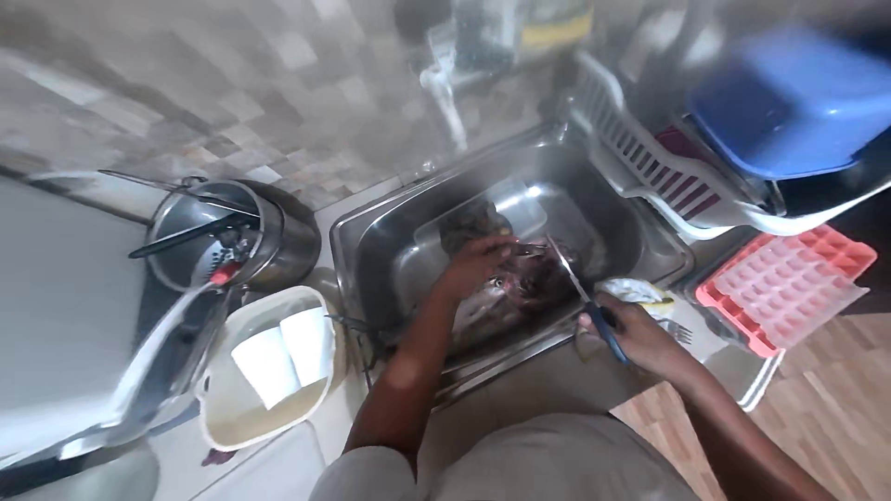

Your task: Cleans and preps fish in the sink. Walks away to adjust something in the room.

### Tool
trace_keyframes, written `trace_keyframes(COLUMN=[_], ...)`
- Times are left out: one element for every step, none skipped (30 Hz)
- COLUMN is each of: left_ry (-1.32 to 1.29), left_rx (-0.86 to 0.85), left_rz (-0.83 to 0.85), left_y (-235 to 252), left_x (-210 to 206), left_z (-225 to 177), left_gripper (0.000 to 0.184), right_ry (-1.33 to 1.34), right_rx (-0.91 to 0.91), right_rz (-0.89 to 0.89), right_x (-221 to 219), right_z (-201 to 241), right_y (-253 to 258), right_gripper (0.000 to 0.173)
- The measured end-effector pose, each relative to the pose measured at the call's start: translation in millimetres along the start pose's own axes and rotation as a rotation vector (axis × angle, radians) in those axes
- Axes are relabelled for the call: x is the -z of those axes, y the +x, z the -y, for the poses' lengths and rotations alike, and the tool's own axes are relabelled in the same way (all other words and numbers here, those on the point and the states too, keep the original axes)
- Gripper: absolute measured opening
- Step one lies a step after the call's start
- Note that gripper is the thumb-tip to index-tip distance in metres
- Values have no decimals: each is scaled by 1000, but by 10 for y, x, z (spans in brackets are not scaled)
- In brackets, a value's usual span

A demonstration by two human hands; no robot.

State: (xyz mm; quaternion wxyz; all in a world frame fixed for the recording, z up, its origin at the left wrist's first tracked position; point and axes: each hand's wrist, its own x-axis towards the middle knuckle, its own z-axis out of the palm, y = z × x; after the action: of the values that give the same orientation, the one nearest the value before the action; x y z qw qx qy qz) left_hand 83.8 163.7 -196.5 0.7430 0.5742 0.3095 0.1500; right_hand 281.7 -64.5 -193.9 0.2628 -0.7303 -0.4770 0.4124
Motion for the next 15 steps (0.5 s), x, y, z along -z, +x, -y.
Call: trace_keyframes(left_ry=[25, 56, 77, 95, 113, 136, 155, 172, 184, 191, 198, 200, 198, 198, 199], left_rx=[-26, -48, -65, -83, -104, -122, -137, -151, -162, -173, -182, -185, -185, -180, -175], left_rz=[6, 15, 23, 35, 50, 63, 79, 91, 102, 111, 110, 105, 96, 89, 85], left_y=[-16, -28, -38, -45, -48, -56, -64, -74, -78, -79, -77, -76, -74, -76, -78], left_x=[-4, -5, -6, -1, 11, 22, 33, 38, 44, 51, 57, 63, 69, 72, 70], left_z=[-13, -31, -52, -66, -70, -76, -83, -94, -101, -102, -101, -104, -106, -111, -116], left_gripper=[26, 26, 26, 26, 27, 27, 27, 27, 27, 26, 26, 26, 26, 26, 26], right_ry=[-66, -126, -178, -213, -237, -252, -263, -273, -276, -273, -269, -262, -254, -247, -246], right_rx=[-8, -9, -10, -6, 3, 13, 21, 27, 31, 32, 32, 28, 23, 22, 25], right_rz=[-14, -28, -38, -46, -54, -60, -66, -70, -75, -81, -82, -75, -62, -51, -41], right_x=[46, 86, 118, 144, 159, 169, 176, 184, 190, 194, 196, 198, 199, 194, 188], right_z=[10, 14, 17, 23, 23, 24, 28, 30, 28, 22, 11, 6, 4, 6, 11], right_y=[14, 24, 28, 23, 16, 4, -10, -21, -29, -34, -34, -31, -26, -19, -15], right_gripper=[59, 60, 61, 62, 61, 60, 59, 59, 59, 59, 60, 60, 60, 60, 60])
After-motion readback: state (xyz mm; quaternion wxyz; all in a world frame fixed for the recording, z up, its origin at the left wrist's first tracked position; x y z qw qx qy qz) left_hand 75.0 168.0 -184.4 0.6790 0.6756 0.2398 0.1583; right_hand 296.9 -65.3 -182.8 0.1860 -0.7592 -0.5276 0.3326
